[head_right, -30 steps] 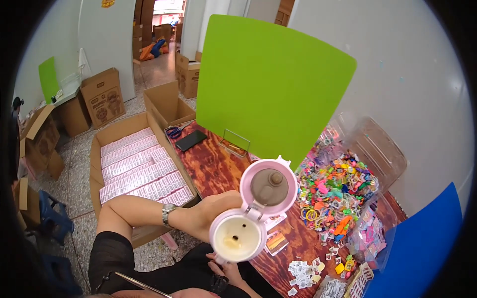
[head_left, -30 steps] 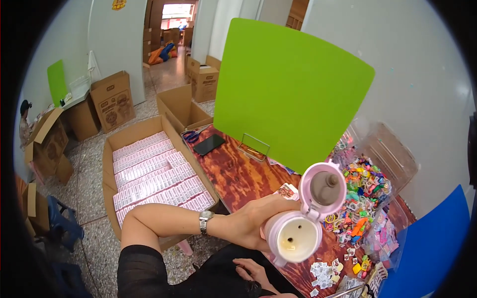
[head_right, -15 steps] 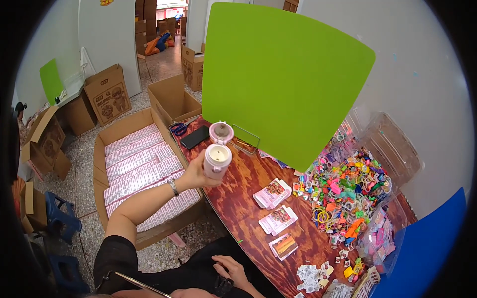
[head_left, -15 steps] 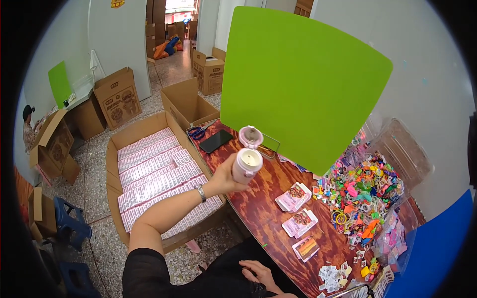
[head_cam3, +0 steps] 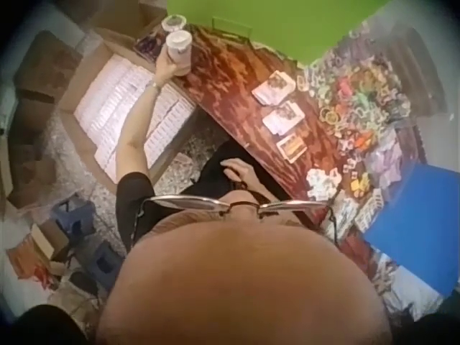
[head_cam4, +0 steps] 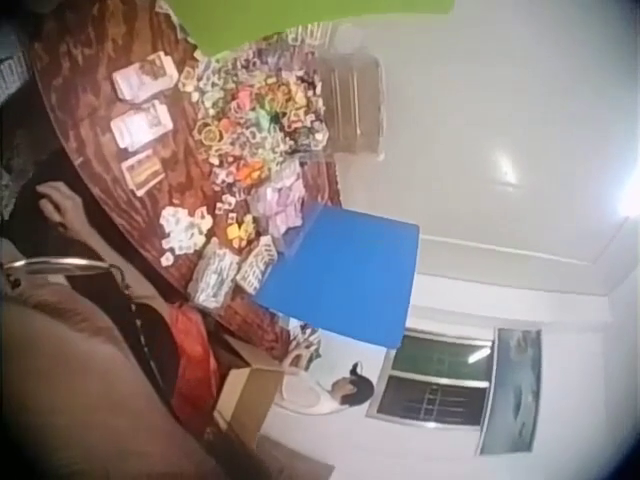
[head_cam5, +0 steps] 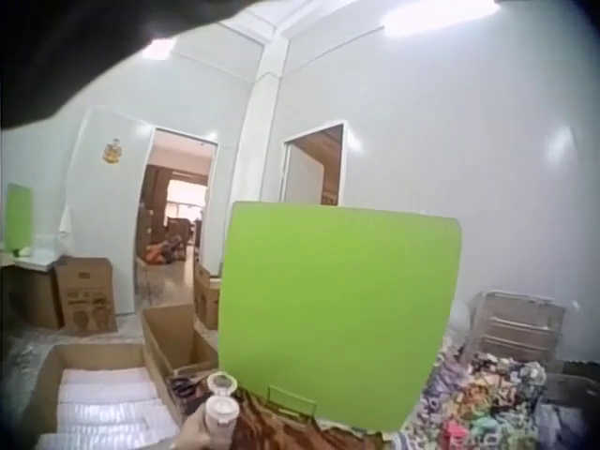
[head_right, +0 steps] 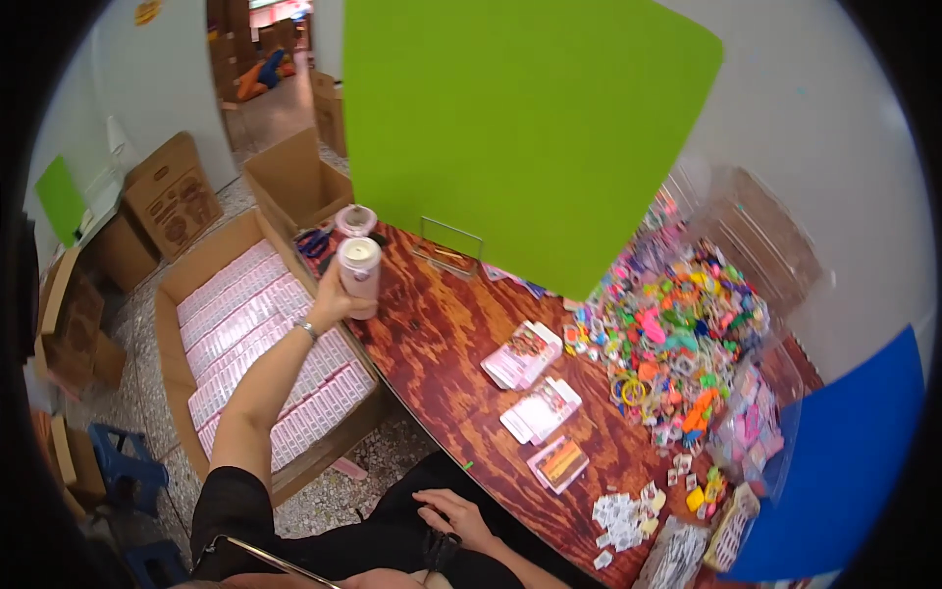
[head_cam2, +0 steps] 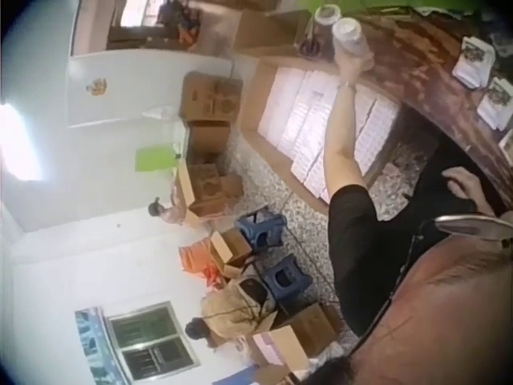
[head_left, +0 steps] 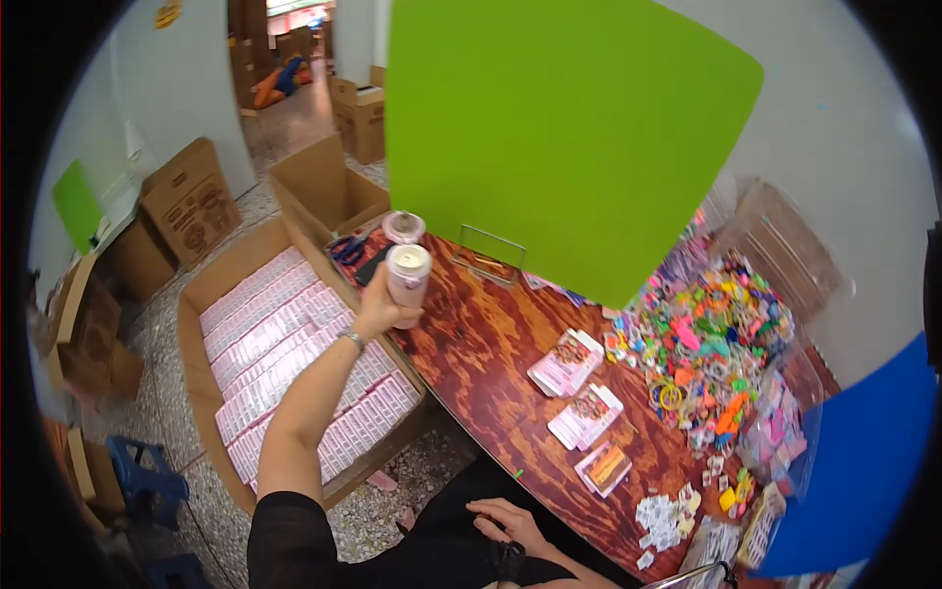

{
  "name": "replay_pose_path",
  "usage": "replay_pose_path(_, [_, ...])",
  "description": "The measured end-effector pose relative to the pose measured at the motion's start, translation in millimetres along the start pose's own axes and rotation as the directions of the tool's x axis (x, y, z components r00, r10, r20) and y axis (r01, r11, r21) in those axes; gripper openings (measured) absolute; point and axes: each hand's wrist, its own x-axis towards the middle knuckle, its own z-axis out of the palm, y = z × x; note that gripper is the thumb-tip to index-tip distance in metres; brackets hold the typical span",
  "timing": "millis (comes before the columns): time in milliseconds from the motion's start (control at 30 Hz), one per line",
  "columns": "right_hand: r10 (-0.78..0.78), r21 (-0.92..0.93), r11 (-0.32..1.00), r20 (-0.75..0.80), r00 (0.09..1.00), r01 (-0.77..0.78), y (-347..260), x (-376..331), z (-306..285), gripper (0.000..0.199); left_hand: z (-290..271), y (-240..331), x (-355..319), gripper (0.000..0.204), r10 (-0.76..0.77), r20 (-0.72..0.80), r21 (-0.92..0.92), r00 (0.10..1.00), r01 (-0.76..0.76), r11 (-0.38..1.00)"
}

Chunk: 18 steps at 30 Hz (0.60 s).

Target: Assemble small plastic components into containers on a workbench.

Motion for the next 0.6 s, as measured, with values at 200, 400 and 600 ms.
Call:
replay_pose_path(200, [0.045, 0.052, 0.998, 0.028, 0.999, -0.046, 3.8, 4.1, 0.8, 0.029, -10.5, -14.4, 15.9, 0.095, -0.16, 0.002, -0.291, 0.987, 0.153, 0.944])
replay_pose_path(400, [0.01, 0.042, 0.999, -0.025, 1.0, -0.009, 7.2, 4.3, 0.6, 0.028, -25.1, -40.7, 27.8, 0.083, -0.098, 0.035, -0.228, 0.995, 0.103, 0.968])
replay_pose_path(600, [-0.112, -0.011, 0.994, -0.084, 0.99, 0.111, 5.4, -0.7, -3.1, 0.028, -24.0, -27.5, 27.1, 0.083, -0.195, 0.037, -0.152, 0.98, 0.198, 0.968])
